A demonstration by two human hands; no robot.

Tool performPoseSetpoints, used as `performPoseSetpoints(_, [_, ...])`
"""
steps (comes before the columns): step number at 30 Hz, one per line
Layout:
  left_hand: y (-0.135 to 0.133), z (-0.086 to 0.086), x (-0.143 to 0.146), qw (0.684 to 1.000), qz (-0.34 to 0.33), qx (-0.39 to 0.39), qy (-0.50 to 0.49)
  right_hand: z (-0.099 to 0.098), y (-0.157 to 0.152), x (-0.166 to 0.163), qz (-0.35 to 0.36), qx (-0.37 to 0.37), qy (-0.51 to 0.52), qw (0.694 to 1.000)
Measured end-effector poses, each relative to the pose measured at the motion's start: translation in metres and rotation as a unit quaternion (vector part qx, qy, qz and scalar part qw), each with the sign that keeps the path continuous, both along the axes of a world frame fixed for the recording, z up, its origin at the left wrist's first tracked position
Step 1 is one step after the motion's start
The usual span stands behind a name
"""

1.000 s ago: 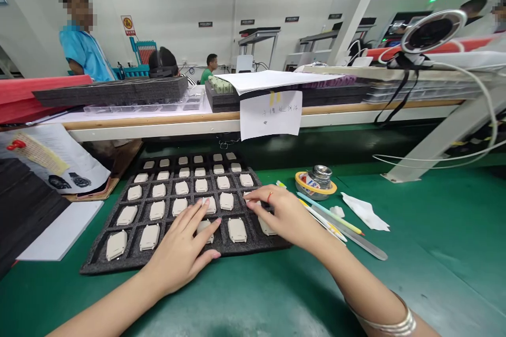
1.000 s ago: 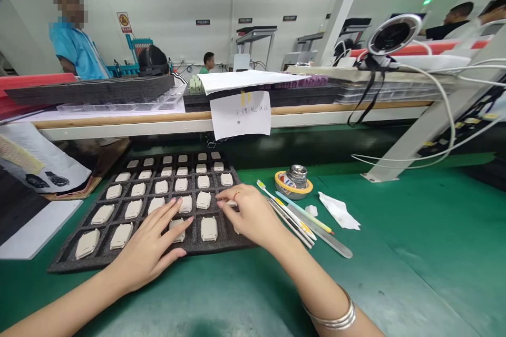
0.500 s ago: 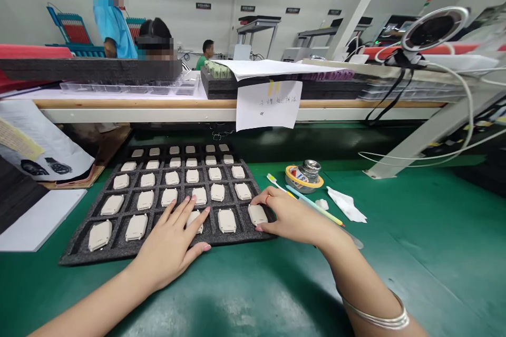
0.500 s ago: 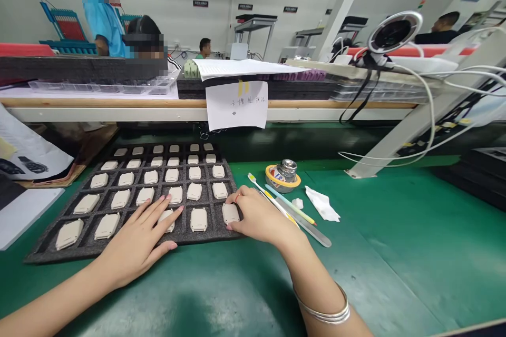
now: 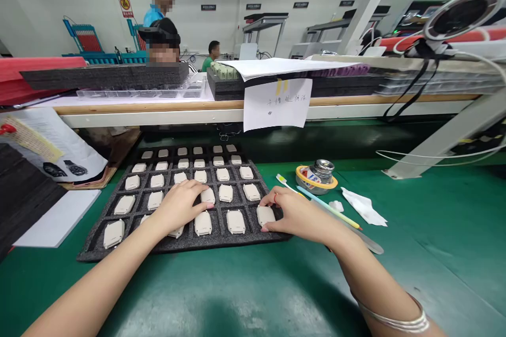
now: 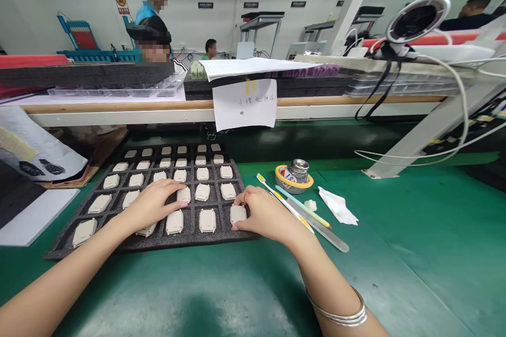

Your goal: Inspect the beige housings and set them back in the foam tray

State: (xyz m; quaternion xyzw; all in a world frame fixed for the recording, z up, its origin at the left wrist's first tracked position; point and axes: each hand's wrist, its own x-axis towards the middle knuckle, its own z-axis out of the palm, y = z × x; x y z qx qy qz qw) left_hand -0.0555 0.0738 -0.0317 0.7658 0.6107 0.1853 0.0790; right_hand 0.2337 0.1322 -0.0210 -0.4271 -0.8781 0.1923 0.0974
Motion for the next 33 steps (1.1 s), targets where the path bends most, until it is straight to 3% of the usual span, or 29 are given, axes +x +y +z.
performPoseSetpoints(6, [0.0, -0.006, -0.007, 0.998, 0.017, 0.016, -0.065, 0.008, 0.001, 0.005, 0.011, 0.02, 0.031, 0.999])
performPoseSetpoints(10, [-0.009, -0.006, -0.001, 0.991, 0.028, 0.059, -0.116, 0.012, -0.004, 0.002, -0.002, 0.091, 0.116, 0.989])
performPoseSetpoints(13, [-0.023, -0.001, 0.019, 0.983, 0.003, 0.059, -0.171, 0.011, -0.017, -0.01, 0.054, 0.188, 0.232, 0.953])
performPoseSetpoints(15, [-0.034, 0.005, 0.035, 0.973, -0.032, 0.017, -0.226, 0.01, -0.029, -0.019, 0.11, 0.247, 0.281, 0.921])
performPoseSetpoints(17, [-0.044, 0.012, 0.048, 0.932, -0.074, -0.076, -0.347, 0.009, -0.041, -0.029, 0.15, 0.286, 0.298, 0.898])
performPoseSetpoints(20, [-0.054, 0.022, 0.059, 0.832, -0.104, -0.186, -0.513, 0.007, -0.053, -0.038, 0.185, 0.314, 0.342, 0.866])
performPoseSetpoints(24, [-0.061, 0.027, 0.062, 0.764, -0.1, -0.241, -0.591, 0.006, -0.062, -0.04, 0.18, 0.288, 0.42, 0.842])
performPoseSetpoints(28, [-0.064, 0.028, 0.063, 0.738, -0.088, -0.246, -0.622, 0.004, -0.066, -0.04, 0.164, 0.254, 0.466, 0.832])
performPoseSetpoints(33, [-0.065, 0.026, 0.062, 0.74, -0.082, -0.246, -0.621, 0.0, -0.065, -0.042, 0.168, 0.24, 0.465, 0.835])
